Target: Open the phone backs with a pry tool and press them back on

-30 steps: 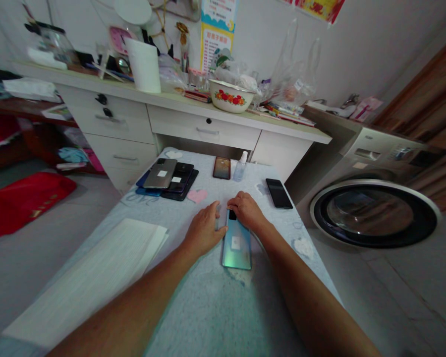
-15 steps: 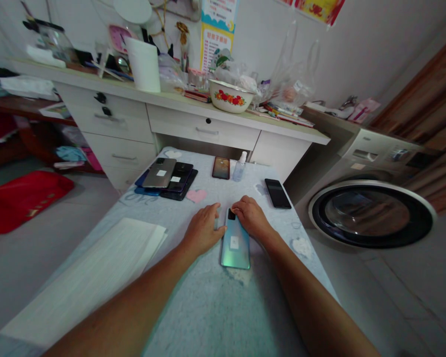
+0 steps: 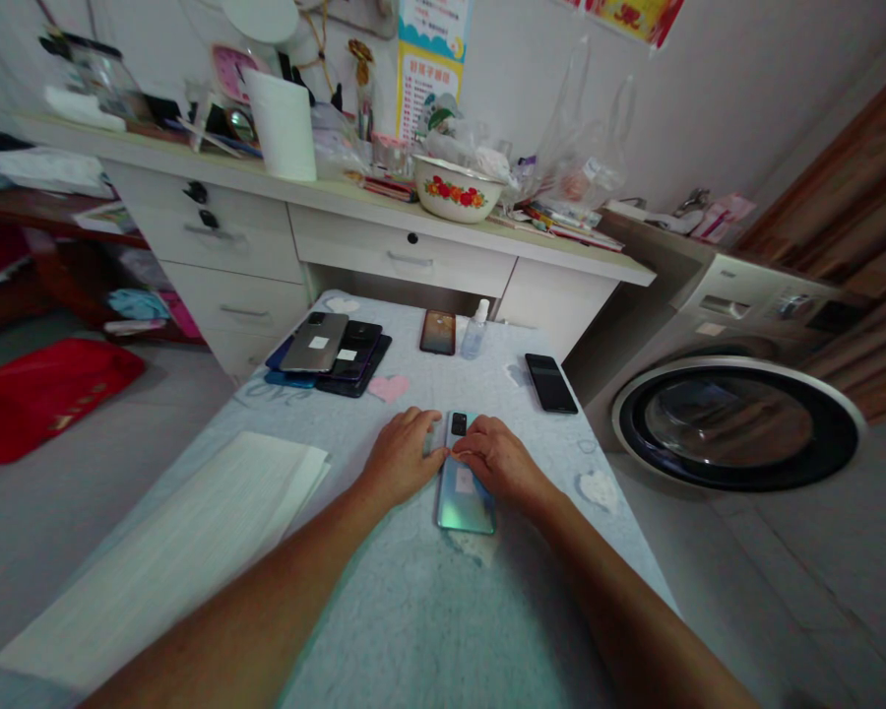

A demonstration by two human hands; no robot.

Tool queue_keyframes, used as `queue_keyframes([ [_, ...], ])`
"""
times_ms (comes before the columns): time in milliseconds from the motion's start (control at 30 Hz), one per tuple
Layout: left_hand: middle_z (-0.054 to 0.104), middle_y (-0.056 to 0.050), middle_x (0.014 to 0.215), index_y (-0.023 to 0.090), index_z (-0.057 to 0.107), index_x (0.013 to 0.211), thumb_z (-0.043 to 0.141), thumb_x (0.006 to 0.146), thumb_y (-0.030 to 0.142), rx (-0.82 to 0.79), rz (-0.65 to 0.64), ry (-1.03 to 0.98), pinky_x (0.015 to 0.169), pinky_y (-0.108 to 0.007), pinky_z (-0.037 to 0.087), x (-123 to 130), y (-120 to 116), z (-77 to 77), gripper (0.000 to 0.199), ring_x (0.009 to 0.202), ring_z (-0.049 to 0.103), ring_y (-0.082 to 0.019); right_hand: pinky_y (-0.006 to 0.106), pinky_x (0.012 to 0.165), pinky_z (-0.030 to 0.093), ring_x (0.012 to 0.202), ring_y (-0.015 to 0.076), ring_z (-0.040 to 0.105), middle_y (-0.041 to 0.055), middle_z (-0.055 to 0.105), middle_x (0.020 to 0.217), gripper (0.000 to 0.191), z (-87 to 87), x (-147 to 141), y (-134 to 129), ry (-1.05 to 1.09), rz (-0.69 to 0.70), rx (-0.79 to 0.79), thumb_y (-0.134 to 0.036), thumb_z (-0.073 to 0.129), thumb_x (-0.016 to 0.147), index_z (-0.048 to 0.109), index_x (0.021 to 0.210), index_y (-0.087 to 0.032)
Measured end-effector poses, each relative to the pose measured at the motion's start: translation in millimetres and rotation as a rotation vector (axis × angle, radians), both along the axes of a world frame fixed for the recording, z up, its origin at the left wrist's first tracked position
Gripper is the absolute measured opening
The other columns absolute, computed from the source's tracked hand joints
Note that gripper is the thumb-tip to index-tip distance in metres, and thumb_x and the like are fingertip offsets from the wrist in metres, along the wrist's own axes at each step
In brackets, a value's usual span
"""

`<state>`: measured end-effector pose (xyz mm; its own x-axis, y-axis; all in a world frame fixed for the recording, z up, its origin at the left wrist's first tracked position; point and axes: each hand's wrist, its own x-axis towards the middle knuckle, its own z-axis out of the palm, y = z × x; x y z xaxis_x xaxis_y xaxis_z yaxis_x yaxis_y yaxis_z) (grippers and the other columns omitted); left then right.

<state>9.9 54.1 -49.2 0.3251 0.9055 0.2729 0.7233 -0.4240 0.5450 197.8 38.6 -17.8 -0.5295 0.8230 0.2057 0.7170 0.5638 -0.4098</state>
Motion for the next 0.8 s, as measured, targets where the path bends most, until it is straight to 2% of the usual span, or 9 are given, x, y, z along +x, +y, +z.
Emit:
queue_keyframes([
  [133, 0.060, -0.007, 0.100, 0.017, 0.056, 0.112, 0.058, 0.082, 0.014, -0.003, -0.010, -0.007, 0.089, -0.037, 0.046, -1, 1, -1.9, 0.030, 0.097, 0.059, -0.022, 0.029, 0.082, 0.041, 0.089, 0.0166, 0.054, 0.0052, 0.061, 0.090, 0.016, 0.4, -2, -2, -0.015, 0.012, -0.004, -0.015, 0.058, 0.089, 0.074, 0.092, -0.018],
  [300, 0.061, -0.006, 0.103, 0.018, 0.056, 0.112, 0.051, 0.081, 0.006, -0.007, -0.018, -0.042, 0.092, -0.038, 0.046, -1, 2, -4.2, 0.033, 0.098, 0.059, -0.021, 0.029, 0.083, 0.039, 0.090, 0.0172, 0.052, 0.0062, 0.061, 0.092, 0.017, -3.1, -14, 7, -0.058, -0.124, 0.044, -0.020, 0.056, 0.092, 0.073, 0.096, -0.019],
  [467, 0.061, -0.007, 0.101, 0.017, 0.058, 0.110, 0.051, 0.080, 0.006, -0.003, -0.011, -0.045, 0.091, -0.038, 0.046, 0, 1, -2.6, 0.032, 0.096, 0.059, -0.022, 0.030, 0.079, 0.035, 0.089, 0.0188, 0.047, 0.0062, 0.057, 0.092, 0.022, -11.4, -24, 13, -0.173, -0.189, 0.151, -0.023, 0.051, 0.095, 0.072, 0.101, -0.023],
  [800, 0.060, -0.007, 0.101, 0.016, 0.058, 0.111, 0.049, 0.076, 0.001, -0.002, -0.022, -0.058, 0.090, -0.035, 0.047, -2, 2, -5.3, 0.039, 0.096, 0.059, -0.020, 0.030, 0.073, 0.030, 0.084, 0.0184, 0.042, 0.0057, 0.055, 0.094, 0.024, -6.0, -24, 2, -0.266, -0.050, 0.150, -0.022, 0.049, 0.095, 0.073, 0.095, -0.026],
])
